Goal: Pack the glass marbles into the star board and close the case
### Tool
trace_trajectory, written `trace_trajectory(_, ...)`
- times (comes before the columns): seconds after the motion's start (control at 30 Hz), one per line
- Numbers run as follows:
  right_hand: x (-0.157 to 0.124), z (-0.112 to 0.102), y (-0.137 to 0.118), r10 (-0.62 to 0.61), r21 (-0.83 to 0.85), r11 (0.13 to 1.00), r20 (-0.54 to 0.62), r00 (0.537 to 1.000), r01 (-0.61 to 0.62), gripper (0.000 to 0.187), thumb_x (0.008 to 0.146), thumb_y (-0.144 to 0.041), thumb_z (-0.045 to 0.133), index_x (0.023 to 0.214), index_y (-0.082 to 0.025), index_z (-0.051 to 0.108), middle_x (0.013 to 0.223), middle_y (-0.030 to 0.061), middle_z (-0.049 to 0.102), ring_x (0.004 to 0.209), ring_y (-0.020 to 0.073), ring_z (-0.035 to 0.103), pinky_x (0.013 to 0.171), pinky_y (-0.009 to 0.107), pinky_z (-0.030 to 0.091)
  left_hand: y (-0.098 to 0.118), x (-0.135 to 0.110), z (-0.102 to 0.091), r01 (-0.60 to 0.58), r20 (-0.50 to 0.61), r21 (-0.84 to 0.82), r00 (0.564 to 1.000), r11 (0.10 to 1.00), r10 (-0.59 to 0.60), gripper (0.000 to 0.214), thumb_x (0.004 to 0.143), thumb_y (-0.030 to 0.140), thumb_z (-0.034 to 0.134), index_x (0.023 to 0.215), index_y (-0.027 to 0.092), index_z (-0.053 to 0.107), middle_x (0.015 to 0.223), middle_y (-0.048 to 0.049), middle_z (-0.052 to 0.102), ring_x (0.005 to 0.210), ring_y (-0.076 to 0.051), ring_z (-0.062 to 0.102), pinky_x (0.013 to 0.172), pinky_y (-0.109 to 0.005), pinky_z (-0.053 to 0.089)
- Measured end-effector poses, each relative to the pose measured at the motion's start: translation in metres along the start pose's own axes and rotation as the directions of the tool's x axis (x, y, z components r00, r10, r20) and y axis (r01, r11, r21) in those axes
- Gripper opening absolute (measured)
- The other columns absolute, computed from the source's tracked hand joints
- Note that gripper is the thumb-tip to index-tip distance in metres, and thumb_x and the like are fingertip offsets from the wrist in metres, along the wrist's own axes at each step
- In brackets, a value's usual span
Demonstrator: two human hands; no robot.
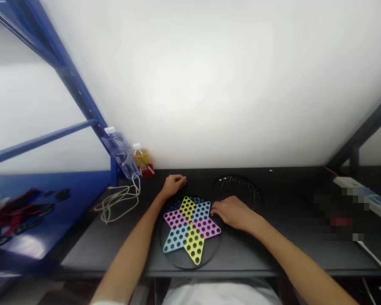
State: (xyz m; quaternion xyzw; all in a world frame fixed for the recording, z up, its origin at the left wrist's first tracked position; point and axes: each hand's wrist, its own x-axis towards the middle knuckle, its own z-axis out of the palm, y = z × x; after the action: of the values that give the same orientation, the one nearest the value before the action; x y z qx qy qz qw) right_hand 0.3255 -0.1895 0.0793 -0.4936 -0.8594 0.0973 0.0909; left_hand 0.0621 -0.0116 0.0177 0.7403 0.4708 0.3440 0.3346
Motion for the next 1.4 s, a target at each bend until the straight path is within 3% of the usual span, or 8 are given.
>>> trace_trajectory(0.2, 0.002, 0.008, -0.003, -0.011, -0.003, 1.000, 0.021, 1.000, 0.011, 0.029, 0.095, -0.035, 0.048, 0.092, -0.017, 0.070, 0.084, 0.0145, 0.073, 0.077, 0.0254, 0.068, 0.072, 0.032, 0.043, -0.001, 0.000, 0.000, 0.003, 0.008, -0.006, 1.000, 1.000, -0.002, 0.041, 0.083, 0.052, 0.055, 0.078, 0.015, 0.071, 0.068, -0.0052, 0.069, 0.059, -0.015, 0.061, 0.057, -0.025, 0.049)
trace_trajectory(0.37, 0.005, -0.002, 0.031, 0.083, 0.454, 0.891, -0.167, 0.982, 0.002, 0.027, 0.094, -0.038, 0.048, 0.094, -0.021, 0.069, 0.079, 0.0044, 0.070, 0.070, 0.0171, 0.063, 0.066, 0.027, 0.044, -0.001, 0.000, -0.001, 0.007, 0.015, -0.021, 1.000, 1.000, -0.006, 0.042, 0.083, 0.053, 0.055, 0.077, 0.015, 0.071, 0.067, -0.0055, 0.068, 0.058, -0.015, 0.060, 0.056, -0.025, 0.049)
trace_trajectory(0.43, 0.007, -0.004, 0.056, 0.250, 0.672, 0.740, -0.278, 0.927, 0.002, 0.028, 0.088, -0.044, 0.055, 0.087, -0.019, 0.067, 0.068, 0.0013, 0.063, 0.057, 0.0133, 0.054, 0.054, 0.024, 0.040, 0.000, 0.000, -0.001, 0.004, 0.013, -0.023, 1.000, 1.000, -0.004, 0.042, 0.083, 0.053, 0.055, 0.077, 0.015, 0.071, 0.068, -0.0055, 0.068, 0.059, -0.015, 0.061, 0.056, -0.026, 0.049)
trace_trajectory(0.57, 0.011, 0.002, 0.102, 0.570, 0.975, 0.193, -0.206, 0.795, 0.114, 0.035, 0.084, -0.052, 0.058, 0.081, -0.017, 0.061, 0.047, -0.0086, 0.033, 0.036, 0.0057, 0.018, 0.037, 0.021, 0.014, 0.002, -0.001, -0.001, 0.005, 0.007, -0.022, 1.000, 1.000, -0.005, 0.042, 0.083, 0.053, 0.055, 0.077, 0.015, 0.071, 0.067, -0.0051, 0.068, 0.059, -0.015, 0.060, 0.057, -0.026, 0.049)
trace_trajectory(0.63, 0.012, 0.007, 0.116, 0.592, 0.983, -0.032, -0.128, 0.796, 0.182, 0.034, 0.082, -0.051, 0.059, 0.078, -0.017, 0.059, 0.049, -0.0088, 0.031, 0.037, 0.0047, 0.015, 0.036, 0.021, 0.012, 0.004, -0.001, -0.001, 0.005, 0.005, -0.016, 1.000, 1.000, -0.005, 0.042, 0.083, 0.053, 0.054, 0.076, 0.015, 0.071, 0.066, -0.0052, 0.067, 0.058, -0.015, 0.060, 0.056, -0.026, 0.049)
trace_trajectory(0.73, 0.013, 0.010, 0.124, 0.582, 0.957, -0.216, -0.032, 0.813, 0.192, 0.032, 0.080, -0.047, 0.061, 0.072, -0.018, 0.053, 0.053, -0.0071, 0.036, 0.037, 0.0041, 0.017, 0.034, 0.020, 0.010, 0.005, -0.001, -0.002, 0.000, 0.002, 0.001, 1.000, 1.000, 0.000, 0.042, 0.083, 0.053, 0.055, 0.075, 0.015, 0.071, 0.066, -0.0056, 0.068, 0.058, -0.015, 0.060, 0.055, -0.025, 0.048)
trace_trajectory(1.03, 0.026, 0.030, 0.113, 0.583, 0.977, -0.205, 0.074, 0.809, 0.059, 0.042, 0.078, -0.044, 0.066, 0.059, -0.021, 0.036, 0.049, -0.0082, 0.032, 0.038, 0.0056, 0.030, 0.034, 0.018, 0.020, 0.005, 0.001, -0.004, -0.009, -0.003, 0.033, 1.000, 0.999, 0.009, 0.042, 0.083, 0.053, 0.055, 0.074, 0.016, 0.070, 0.065, -0.0047, 0.067, 0.057, -0.015, 0.059, 0.055, -0.025, 0.047)
trace_trajectory(1.4, 0.026, 0.035, 0.108, 0.641, 0.999, -0.001, -0.027, 0.767, 0.037, 0.034, 0.076, -0.043, 0.068, 0.059, -0.017, 0.053, 0.052, 0.0005, 0.053, 0.044, 0.0118, 0.051, 0.044, 0.024, 0.044, 0.009, 0.000, -0.003, 0.008, 0.004, 0.013, 1.000, 1.000, -0.008, 0.044, 0.080, 0.055, 0.057, 0.076, 0.014, 0.071, 0.067, -0.0062, 0.068, 0.058, -0.015, 0.059, 0.056, -0.025, 0.047)
